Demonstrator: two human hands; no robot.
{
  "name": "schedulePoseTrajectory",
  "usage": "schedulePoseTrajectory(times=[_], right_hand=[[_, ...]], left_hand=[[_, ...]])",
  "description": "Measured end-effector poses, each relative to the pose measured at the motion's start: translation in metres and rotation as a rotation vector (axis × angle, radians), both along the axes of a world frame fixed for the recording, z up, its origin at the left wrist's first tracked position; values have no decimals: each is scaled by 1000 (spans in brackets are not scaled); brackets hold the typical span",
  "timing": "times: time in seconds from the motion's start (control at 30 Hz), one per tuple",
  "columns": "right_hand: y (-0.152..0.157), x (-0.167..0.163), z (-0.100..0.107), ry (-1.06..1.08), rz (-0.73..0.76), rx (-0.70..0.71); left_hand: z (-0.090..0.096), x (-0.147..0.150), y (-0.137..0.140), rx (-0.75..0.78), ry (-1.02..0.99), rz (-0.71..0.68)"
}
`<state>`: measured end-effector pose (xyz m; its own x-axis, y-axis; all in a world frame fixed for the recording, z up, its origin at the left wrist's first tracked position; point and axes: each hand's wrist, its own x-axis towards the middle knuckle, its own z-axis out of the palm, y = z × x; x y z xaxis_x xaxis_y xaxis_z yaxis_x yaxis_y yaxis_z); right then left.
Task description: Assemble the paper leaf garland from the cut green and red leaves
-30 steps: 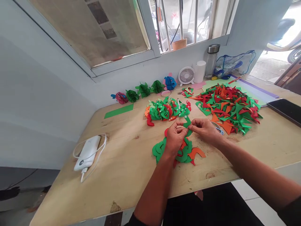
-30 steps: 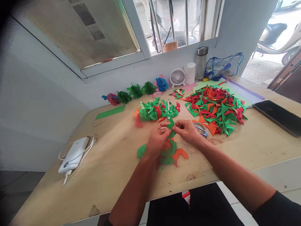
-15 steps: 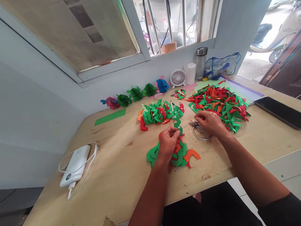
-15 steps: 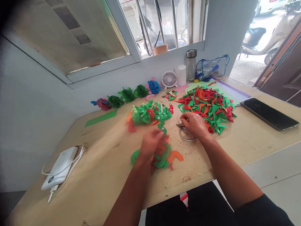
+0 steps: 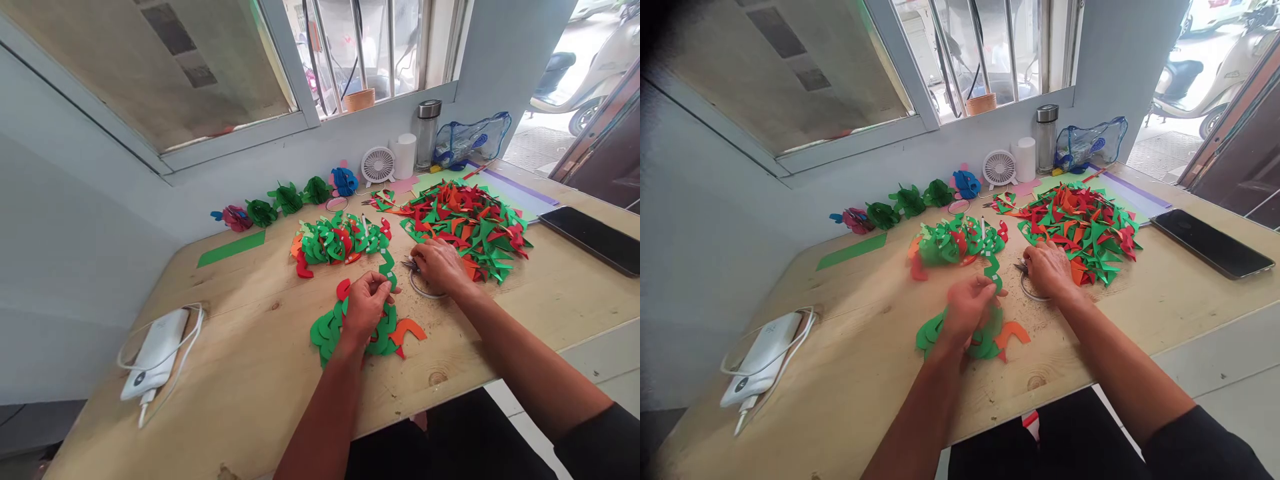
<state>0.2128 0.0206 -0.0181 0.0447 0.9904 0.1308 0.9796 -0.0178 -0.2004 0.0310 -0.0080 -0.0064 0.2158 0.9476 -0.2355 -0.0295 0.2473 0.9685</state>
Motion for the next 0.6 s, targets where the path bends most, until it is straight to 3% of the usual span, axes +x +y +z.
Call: schedulePoseTrajectory(times=[0.3, 0.43, 0.6], right_hand=[[3, -1, -5, 38, -1, 22], [3, -3, -5, 67, 2, 31], [0, -3, -5, 79, 4, 51]], left_hand=[[-11, 2, 4, 85, 9, -38], [-15, 6, 0, 281, 108, -100], [-9, 12, -6, 500, 369, -241]])
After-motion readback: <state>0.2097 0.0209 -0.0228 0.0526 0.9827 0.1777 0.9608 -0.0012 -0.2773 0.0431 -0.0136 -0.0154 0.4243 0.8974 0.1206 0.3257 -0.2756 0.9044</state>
